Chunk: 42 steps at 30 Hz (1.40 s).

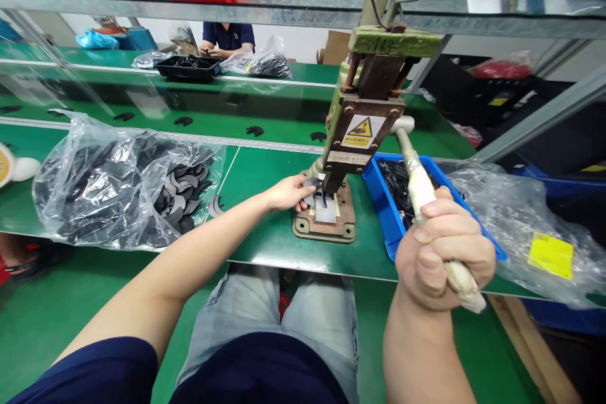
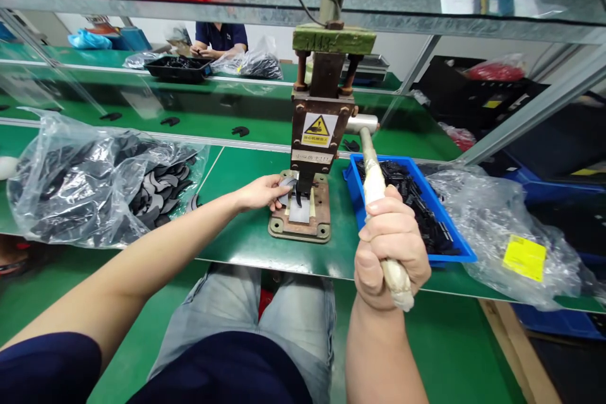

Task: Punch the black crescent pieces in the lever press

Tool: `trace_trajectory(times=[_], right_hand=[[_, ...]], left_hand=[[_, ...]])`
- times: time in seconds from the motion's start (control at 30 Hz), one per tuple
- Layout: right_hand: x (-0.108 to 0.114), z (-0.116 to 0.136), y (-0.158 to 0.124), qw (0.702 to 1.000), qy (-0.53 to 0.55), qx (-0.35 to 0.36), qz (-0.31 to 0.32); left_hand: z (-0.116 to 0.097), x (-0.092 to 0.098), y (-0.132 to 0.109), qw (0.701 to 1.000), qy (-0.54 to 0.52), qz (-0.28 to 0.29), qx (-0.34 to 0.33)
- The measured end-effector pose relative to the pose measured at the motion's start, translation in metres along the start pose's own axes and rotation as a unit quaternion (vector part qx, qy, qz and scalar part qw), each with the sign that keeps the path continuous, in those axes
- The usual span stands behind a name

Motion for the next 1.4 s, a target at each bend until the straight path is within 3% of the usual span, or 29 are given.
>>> trace_trajectory(times=[0.43, 0.73, 0.8, 0.9, 1.0, 1.07, 1.13, 1.2, 1.27, 1.3, 1.37, 1.4], right_hand=[[-0.001, 0.0, -0.002, 0.999, 0.018, -0.019, -0.022], [0.0, -0.002, -0.001, 0.998, 0.027, 0.016, -0.049], [-0.004, 0.004, 0.014, 0.997, 0.043, 0.035, -0.052], [-0.015, 0.014, 0.061, 0.995, 0.075, 0.05, -0.052], [-0.036, 0.013, 0.112, 0.999, 0.044, -0.009, 0.009], [-0.042, 0.014, 0.126, 0.999, -0.004, -0.018, 0.039], [-0.032, 0.015, 0.113, 0.999, -0.045, 0.014, 0.01], [-0.016, 0.002, 0.074, 0.996, -0.081, -0.004, -0.036], [-0.012, -0.033, 0.018, 0.988, -0.102, -0.118, -0.014], [-0.019, -0.056, -0.016, 0.974, -0.085, -0.206, 0.029], [-0.045, -0.086, -0.085, 0.926, -0.015, -0.355, 0.129], [-0.057, -0.091, -0.111, 0.904, 0.019, -0.397, 0.158]], left_hand=[[0.011, 0.001, 0.011, 0.997, 0.049, 0.053, 0.005], [0.017, -0.007, 0.004, 0.985, -0.016, 0.071, 0.153], [0.018, -0.008, 0.001, 0.985, -0.033, 0.061, 0.157], [0.019, -0.011, -0.001, 0.988, -0.043, 0.053, 0.14], [0.017, -0.011, -0.006, 0.991, -0.062, 0.047, 0.111], [0.012, -0.008, -0.014, 0.993, -0.084, 0.039, 0.079], [0.005, -0.002, -0.028, 0.994, -0.099, 0.029, 0.04], [-0.006, 0.004, -0.048, 0.995, -0.1, 0.028, -0.003], [-0.017, 0.005, -0.07, 0.994, -0.099, 0.038, -0.037], [-0.022, 0.004, -0.08, 0.993, -0.1, 0.045, -0.049], [-0.029, -0.001, -0.098, 0.991, -0.106, 0.055, -0.063], [-0.031, -0.004, -0.105, 0.99, -0.107, 0.06, -0.067]])
Point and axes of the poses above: each hand's wrist, its own y-axis towards the middle knuckle, its own x-axis out of the back of the hand, z = x × y, the point moved 10 cm from there along y, towards the middle knuckle, and after that the axes turned 3 degrees about y, right-handed, at the moved point
